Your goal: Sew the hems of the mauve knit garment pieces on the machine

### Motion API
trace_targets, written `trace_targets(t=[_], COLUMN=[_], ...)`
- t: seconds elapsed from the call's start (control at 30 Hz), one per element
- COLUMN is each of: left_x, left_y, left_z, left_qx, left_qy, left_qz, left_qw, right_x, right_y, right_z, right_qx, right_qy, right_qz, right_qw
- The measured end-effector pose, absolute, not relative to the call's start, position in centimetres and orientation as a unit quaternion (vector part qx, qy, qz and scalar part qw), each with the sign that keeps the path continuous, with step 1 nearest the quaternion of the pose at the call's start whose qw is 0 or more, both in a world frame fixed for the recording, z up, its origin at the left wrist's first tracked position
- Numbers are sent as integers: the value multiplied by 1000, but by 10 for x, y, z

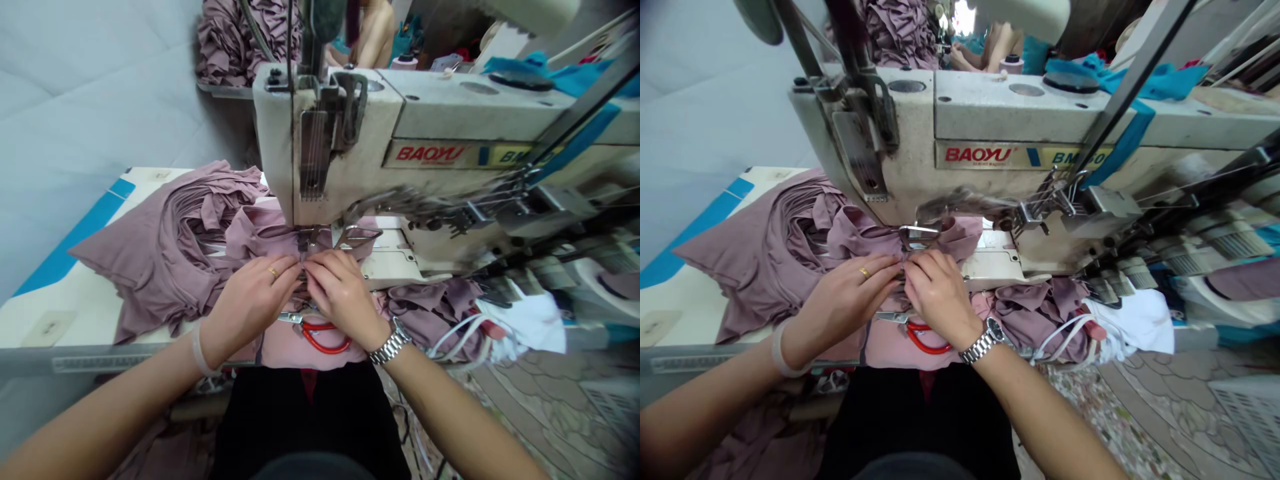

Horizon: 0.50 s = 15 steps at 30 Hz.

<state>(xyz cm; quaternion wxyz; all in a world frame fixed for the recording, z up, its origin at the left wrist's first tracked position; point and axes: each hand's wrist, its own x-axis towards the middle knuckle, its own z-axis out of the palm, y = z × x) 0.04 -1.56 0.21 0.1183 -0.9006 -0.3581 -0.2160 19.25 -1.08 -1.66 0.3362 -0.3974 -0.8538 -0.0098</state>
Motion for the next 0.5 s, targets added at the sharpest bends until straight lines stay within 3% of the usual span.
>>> trace_targets(t=[0.5], left_x=[1], left_y=[-6], left_z=[1], left_qx=[-894], left_qy=[-382], left_qz=[-211], left_qw=[98], right_x=[203], right_y=[-1], right_z=[-15], right_qx=[-411], right_qy=[-875], right_qz=[-40], right_qw=[254])
